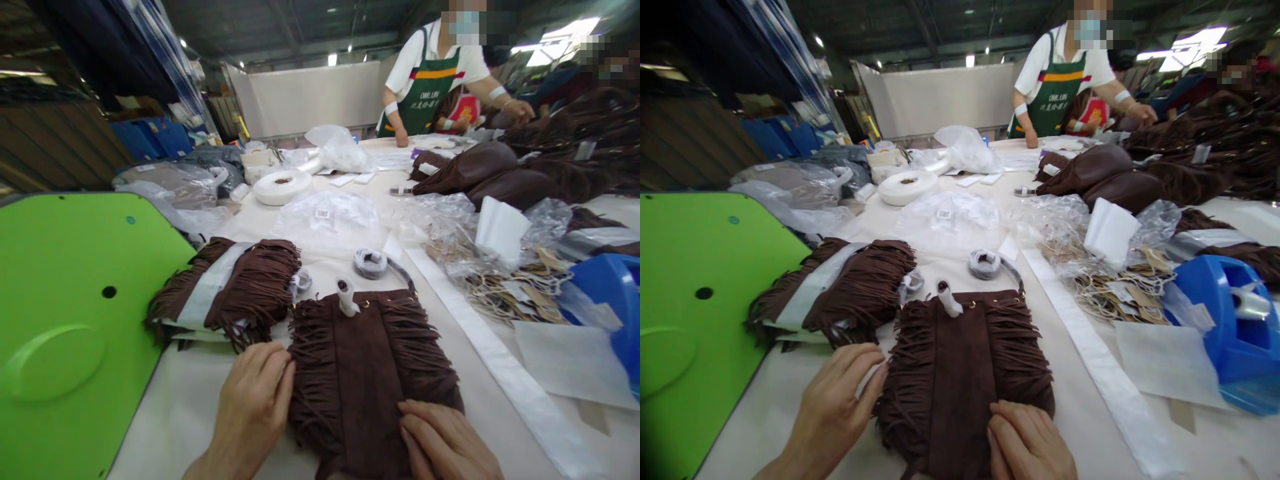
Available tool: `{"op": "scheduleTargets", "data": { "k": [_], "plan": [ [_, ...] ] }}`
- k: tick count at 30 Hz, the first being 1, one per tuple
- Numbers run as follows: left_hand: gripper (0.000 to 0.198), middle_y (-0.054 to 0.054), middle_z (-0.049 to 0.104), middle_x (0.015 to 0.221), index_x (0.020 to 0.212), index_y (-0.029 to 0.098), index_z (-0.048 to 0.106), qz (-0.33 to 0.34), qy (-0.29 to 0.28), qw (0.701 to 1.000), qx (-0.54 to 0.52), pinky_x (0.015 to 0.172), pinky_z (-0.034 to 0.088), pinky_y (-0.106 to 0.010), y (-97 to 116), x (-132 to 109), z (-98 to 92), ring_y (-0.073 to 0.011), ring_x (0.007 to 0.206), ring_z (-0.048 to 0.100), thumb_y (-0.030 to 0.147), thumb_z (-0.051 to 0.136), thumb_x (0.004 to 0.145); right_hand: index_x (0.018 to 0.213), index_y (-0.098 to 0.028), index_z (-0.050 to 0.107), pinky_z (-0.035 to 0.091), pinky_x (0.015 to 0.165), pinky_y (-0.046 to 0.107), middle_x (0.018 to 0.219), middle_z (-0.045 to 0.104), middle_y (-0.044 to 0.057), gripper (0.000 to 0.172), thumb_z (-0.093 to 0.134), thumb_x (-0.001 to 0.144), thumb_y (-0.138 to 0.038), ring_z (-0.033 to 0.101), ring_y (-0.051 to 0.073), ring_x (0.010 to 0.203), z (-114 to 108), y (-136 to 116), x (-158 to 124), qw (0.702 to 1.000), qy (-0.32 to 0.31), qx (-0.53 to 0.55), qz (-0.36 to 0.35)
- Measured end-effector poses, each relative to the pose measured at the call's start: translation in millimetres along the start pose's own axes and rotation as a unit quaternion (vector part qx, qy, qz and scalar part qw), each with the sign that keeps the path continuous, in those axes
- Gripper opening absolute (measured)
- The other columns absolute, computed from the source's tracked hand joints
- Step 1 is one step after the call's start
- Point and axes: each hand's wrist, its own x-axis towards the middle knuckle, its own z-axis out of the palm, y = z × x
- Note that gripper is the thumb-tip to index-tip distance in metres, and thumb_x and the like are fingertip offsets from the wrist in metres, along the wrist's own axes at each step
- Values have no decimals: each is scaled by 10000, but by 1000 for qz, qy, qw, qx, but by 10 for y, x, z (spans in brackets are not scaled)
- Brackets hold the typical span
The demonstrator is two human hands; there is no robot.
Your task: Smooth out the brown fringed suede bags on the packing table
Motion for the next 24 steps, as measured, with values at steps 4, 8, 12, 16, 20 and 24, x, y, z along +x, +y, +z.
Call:
{"op": "scheduleTargets", "data": {
  "k": [4,8,12,16,20,24],
  "plan": [
    [53,-17,589,907,853,202,542,75,-136,980,-125,756,377,-347,231,93,60,-198,870,516,196,493,833,848,-188,616,531,682,231,841,690,65,200,432,828,-114,656,153,769,-76,-33,56,1000,-9,15,6],
    [174,-12,535,711,699,191,510,39,-123,991,-33,631,347,-327,55,-68,10,-186,687,486,221,465,865,1038,-157,586,518,750,259,951,672,89,242,522,810,-211,629,179,871,-214,-68,82,998,-64,26,12],
    [213,-99,582,1022,953,135,568,137,-22,989,-51,846,355,-367,115,-173,39,-234,996,493,267,414,892,1122,-174,558,500,741,327,991,649,86,464,680,691,-299,589,225,867,-288,-131,157,988,-137,46,50],
    [359,-47,625,912,826,172,586,232,27,959,-162,844,344,-338,420,-207,325,-187,952,530,360,296,925,836,-236,607,461,723,353,879,641,13,206,706,656,-244,543,219,842,-239,-119,228,969,-214,96,81],
    [296,-15,630,815,715,176,557,229,22,951,-206,815,365,-304,441,-252,471,-150,908,556,293,363,905,646,-196,479,439,696,294,742,574,-16,199,579,606,-29,514,167,798,-333,94,125,954,-244,156,74],
    [245,1,640,787,687,172,556,234,54,953,-185,834,384,-282,387,-264,429,-137,906,573,186,407,881,715,-220,512,476,692,285,812,603,35,153,513,675,-72,560,180,818,-607,321,-43,985,-167,19,40]
  ]
}}
